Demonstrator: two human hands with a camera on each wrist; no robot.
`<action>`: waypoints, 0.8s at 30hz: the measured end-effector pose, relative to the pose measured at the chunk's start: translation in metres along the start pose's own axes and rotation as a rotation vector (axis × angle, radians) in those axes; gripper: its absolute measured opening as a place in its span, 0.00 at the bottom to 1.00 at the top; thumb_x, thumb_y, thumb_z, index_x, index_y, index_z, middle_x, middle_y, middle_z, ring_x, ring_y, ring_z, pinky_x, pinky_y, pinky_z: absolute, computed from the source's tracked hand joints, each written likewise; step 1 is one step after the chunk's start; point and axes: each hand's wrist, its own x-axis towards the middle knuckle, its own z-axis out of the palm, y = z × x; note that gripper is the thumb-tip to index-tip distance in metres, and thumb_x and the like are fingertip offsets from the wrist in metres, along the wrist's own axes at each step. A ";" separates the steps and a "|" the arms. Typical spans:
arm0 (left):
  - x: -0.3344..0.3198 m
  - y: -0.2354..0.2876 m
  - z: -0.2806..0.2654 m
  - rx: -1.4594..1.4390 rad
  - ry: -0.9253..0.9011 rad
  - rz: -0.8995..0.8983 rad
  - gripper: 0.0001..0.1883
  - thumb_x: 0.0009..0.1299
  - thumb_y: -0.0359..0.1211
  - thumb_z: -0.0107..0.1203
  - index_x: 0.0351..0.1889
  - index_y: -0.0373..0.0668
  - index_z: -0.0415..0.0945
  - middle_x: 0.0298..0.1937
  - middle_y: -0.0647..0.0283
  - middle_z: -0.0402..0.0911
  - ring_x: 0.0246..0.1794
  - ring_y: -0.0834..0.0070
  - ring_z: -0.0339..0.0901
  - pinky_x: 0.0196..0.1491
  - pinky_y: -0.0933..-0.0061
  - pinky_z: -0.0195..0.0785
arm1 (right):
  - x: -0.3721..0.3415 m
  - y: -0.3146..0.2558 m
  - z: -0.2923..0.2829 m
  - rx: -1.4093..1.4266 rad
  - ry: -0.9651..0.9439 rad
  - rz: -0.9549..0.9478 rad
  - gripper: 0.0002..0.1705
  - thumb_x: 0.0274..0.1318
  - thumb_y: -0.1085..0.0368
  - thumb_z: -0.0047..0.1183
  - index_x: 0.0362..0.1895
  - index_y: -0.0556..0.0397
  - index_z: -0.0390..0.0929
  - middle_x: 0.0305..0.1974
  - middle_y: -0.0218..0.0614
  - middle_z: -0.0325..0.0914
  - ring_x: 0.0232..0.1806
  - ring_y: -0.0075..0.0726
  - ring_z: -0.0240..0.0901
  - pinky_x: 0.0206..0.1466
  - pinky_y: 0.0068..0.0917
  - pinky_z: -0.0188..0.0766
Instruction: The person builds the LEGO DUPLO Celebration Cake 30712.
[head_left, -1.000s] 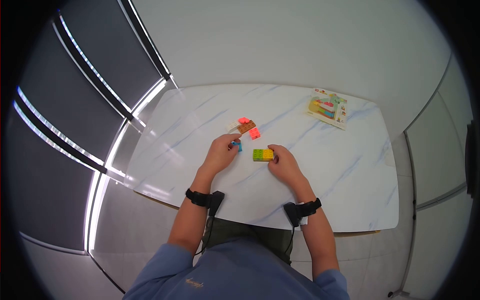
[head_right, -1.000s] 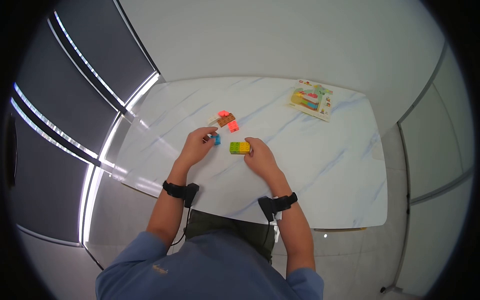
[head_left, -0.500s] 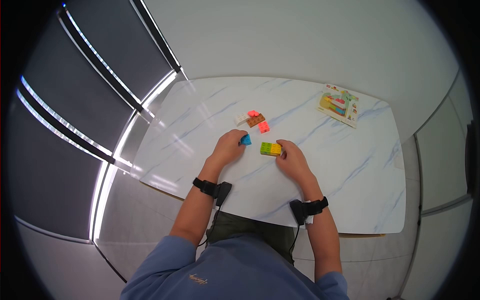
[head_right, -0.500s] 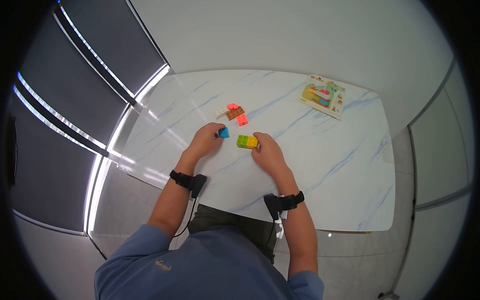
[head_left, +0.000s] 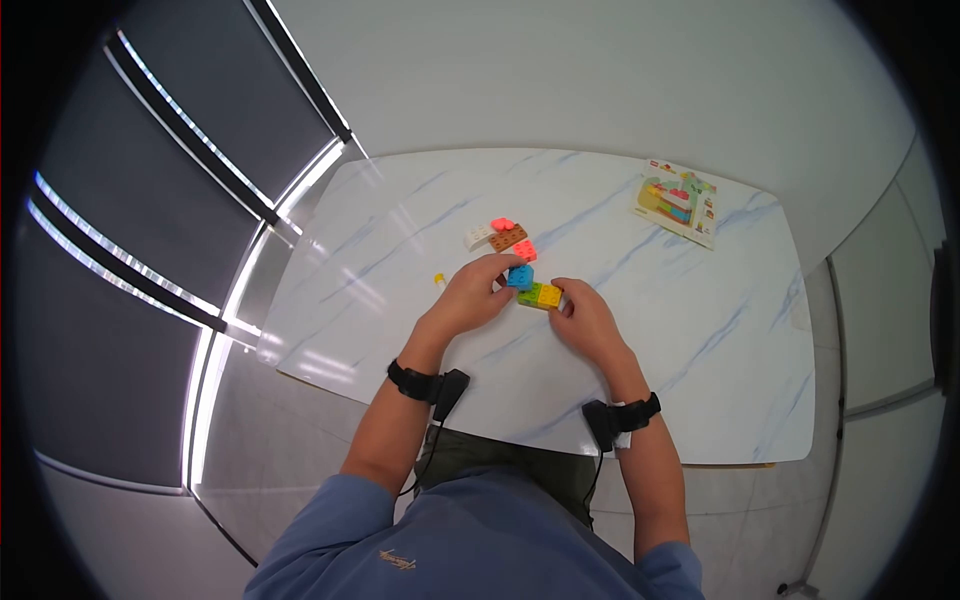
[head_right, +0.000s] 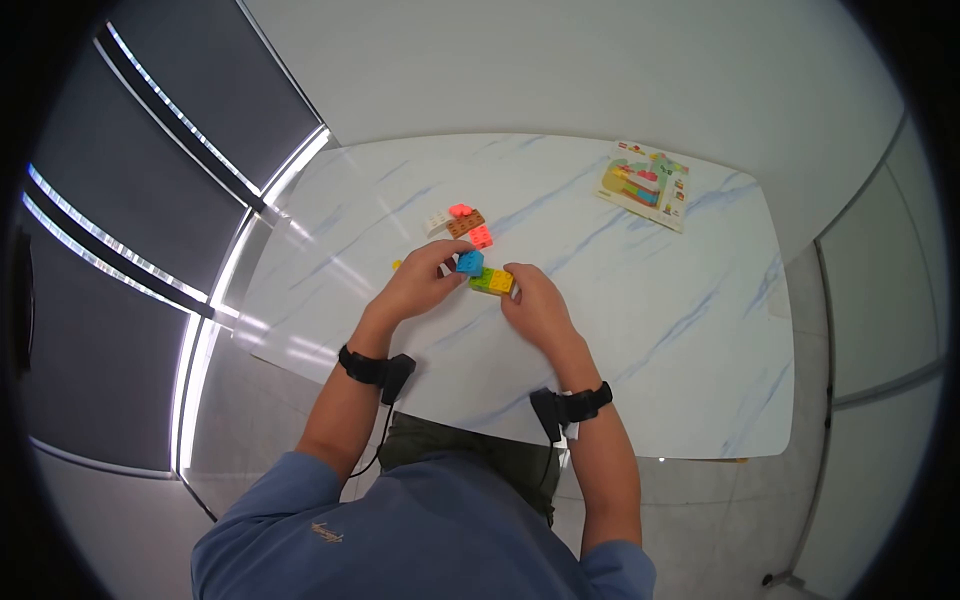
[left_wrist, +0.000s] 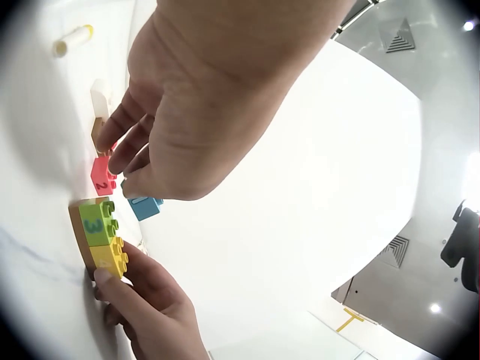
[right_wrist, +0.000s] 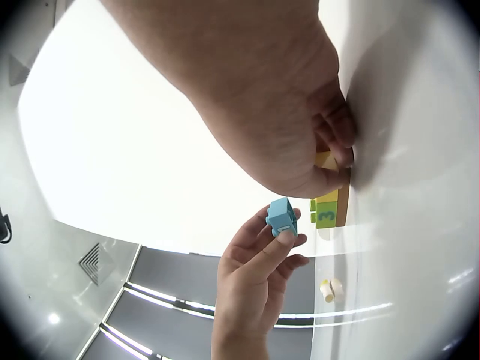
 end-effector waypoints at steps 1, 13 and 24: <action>0.002 0.001 0.003 0.019 -0.002 0.042 0.21 0.68 0.26 0.64 0.60 0.43 0.80 0.55 0.61 0.84 0.48 0.66 0.81 0.49 0.67 0.76 | 0.000 -0.002 -0.001 0.002 -0.001 0.013 0.26 0.57 0.71 0.59 0.61 0.59 0.77 0.50 0.48 0.81 0.37 0.45 0.80 0.45 0.38 0.78; 0.016 -0.003 0.026 0.135 -0.081 0.259 0.21 0.63 0.25 0.67 0.56 0.45 0.83 0.51 0.59 0.85 0.54 0.56 0.79 0.59 0.57 0.72 | -0.002 -0.020 -0.015 0.117 -0.066 0.084 0.31 0.57 0.66 0.63 0.66 0.55 0.74 0.47 0.44 0.83 0.34 0.39 0.78 0.41 0.35 0.76; 0.033 -0.015 -0.004 -0.144 -0.119 0.084 0.19 0.66 0.28 0.64 0.56 0.43 0.84 0.49 0.58 0.86 0.50 0.61 0.80 0.56 0.61 0.74 | 0.001 -0.018 -0.018 0.065 -0.105 0.076 0.22 0.63 0.63 0.63 0.60 0.55 0.79 0.36 0.41 0.82 0.31 0.36 0.76 0.39 0.33 0.74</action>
